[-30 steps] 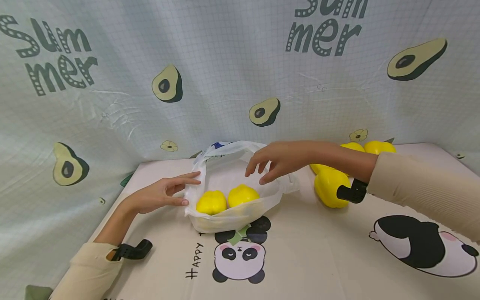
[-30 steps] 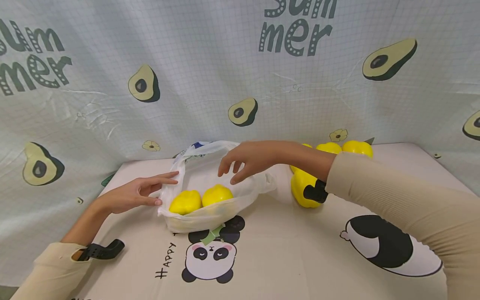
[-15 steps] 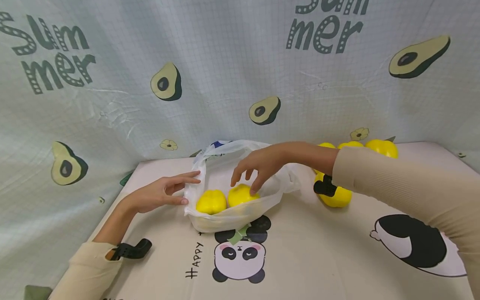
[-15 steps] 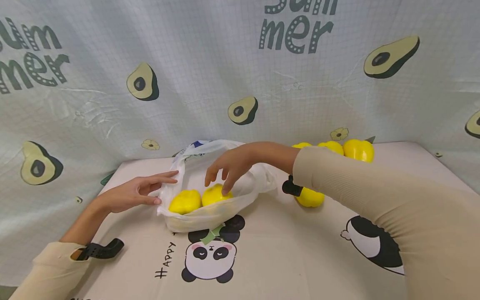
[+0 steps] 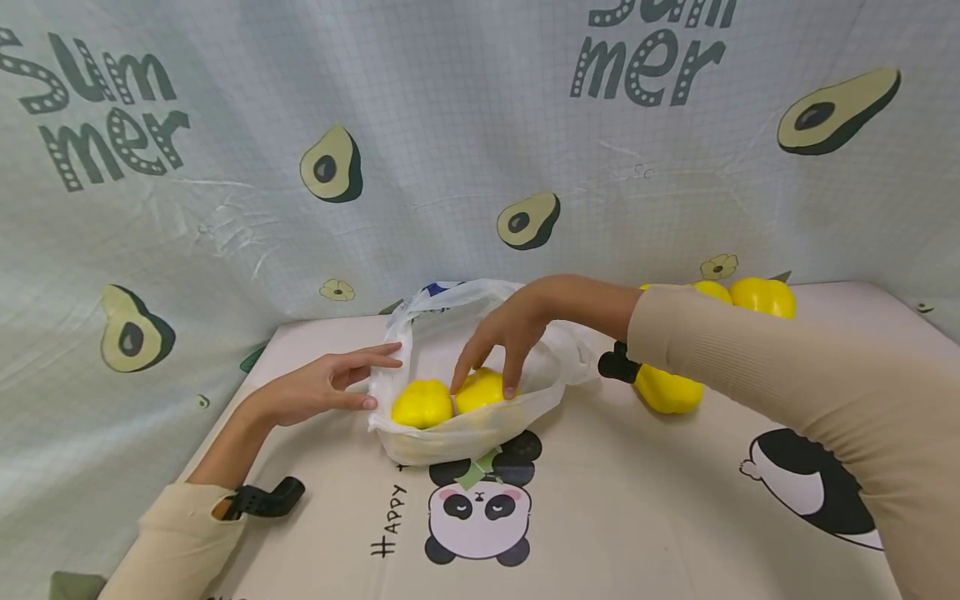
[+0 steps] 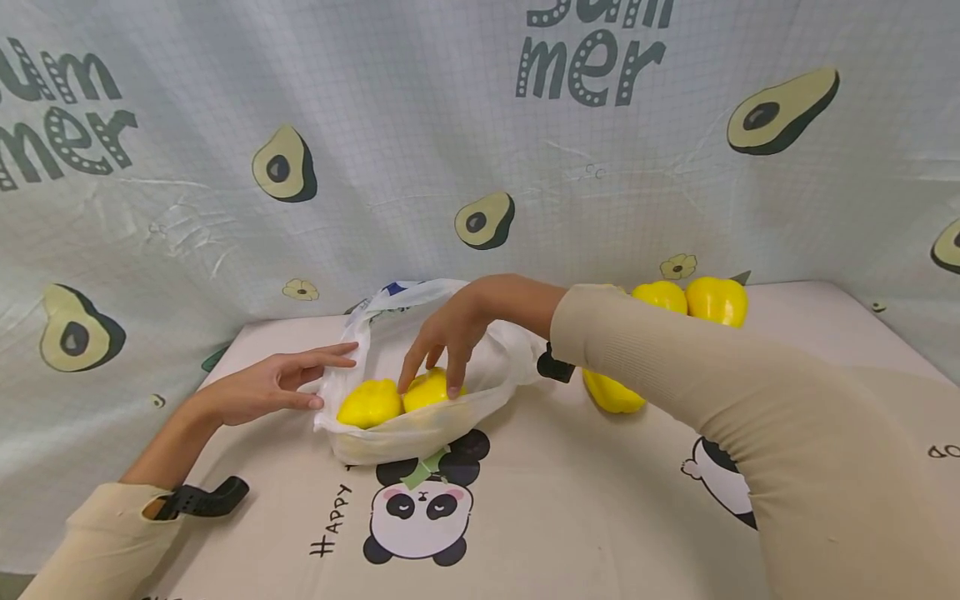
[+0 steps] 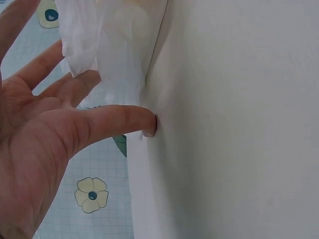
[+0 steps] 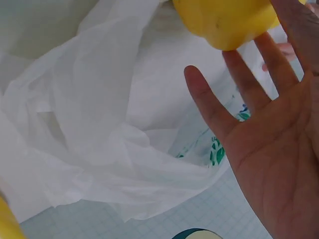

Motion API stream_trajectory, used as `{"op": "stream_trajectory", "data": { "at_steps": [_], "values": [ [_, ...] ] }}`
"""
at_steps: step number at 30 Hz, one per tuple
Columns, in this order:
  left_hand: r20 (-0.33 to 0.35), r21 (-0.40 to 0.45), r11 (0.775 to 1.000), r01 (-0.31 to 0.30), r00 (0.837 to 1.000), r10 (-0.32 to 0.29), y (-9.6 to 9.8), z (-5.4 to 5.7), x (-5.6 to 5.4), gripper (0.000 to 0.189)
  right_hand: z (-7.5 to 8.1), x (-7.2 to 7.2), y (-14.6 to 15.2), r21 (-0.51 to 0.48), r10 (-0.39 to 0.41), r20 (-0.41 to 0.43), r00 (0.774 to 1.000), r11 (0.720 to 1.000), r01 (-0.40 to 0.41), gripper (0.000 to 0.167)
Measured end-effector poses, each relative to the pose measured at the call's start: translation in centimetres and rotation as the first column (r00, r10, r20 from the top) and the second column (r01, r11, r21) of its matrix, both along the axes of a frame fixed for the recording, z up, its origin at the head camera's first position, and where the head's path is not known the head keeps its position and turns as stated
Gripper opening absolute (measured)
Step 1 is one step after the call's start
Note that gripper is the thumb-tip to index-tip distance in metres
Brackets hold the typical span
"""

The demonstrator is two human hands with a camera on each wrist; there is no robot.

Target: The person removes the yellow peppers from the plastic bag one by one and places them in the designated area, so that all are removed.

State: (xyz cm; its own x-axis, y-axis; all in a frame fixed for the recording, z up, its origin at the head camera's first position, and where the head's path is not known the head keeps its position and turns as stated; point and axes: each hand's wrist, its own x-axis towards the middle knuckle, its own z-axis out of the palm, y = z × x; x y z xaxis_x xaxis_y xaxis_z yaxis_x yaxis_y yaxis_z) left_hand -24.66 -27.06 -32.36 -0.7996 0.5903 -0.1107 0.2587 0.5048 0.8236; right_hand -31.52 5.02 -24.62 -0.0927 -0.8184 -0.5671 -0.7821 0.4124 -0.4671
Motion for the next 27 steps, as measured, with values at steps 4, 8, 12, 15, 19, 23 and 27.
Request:
{"op": "stream_trajectory", "data": {
  "at_steps": [4, 8, 12, 15, 19, 23, 27],
  "values": [
    [-0.005, -0.001, 1.0, 0.001, 1.0, -0.001, 0.0, 0.0, 0.1, 0.056, 0.0, 0.1, -0.3, 0.047, -0.006, -0.038, 0.999, 0.999, 0.008, 0.069],
    [-0.013, -0.019, 1.0, -0.003, 1.0, 0.003, 0.0, 0.1, 0.1, 0.057, 0.1, 0.2, -0.5, 0.107, -0.052, -0.079, 0.996, 0.992, 0.06, 0.066],
    [-0.011, -0.013, 1.0, 0.004, 1.0, -0.004, 0.0, 0.0, 0.1, 0.058, 0.0, 0.2, -0.5, 0.132, -0.19, -0.058, 0.98, 0.971, 0.197, 0.06],
    [-0.007, -0.001, 1.0, 0.01, 1.0, -0.01, -0.1, 0.0, 0.1, 0.058, -0.4, 0.1, -0.2, 0.119, -0.288, -0.022, 0.957, 0.95, 0.289, 0.057],
    [-0.008, -0.012, 1.0, 0.003, 1.0, -0.003, -0.1, 0.0, 0.1, 0.057, -0.8, -0.1, 0.2, 0.094, -0.327, -0.006, 0.945, 0.941, 0.326, 0.042],
    [-0.009, -0.022, 1.0, -0.007, 1.0, 0.006, -0.2, 0.0, 0.1, 0.057, -0.9, -0.2, 0.4, 0.061, -0.327, -0.029, 0.945, 0.943, 0.328, 0.025],
    [-0.004, -0.014, 1.0, -0.001, 1.0, 0.001, -0.2, -0.1, 0.1, 0.058, -0.8, -0.2, 0.6, 0.035, -0.353, -0.04, 0.935, 0.934, 0.355, 0.033]
  ]
}}
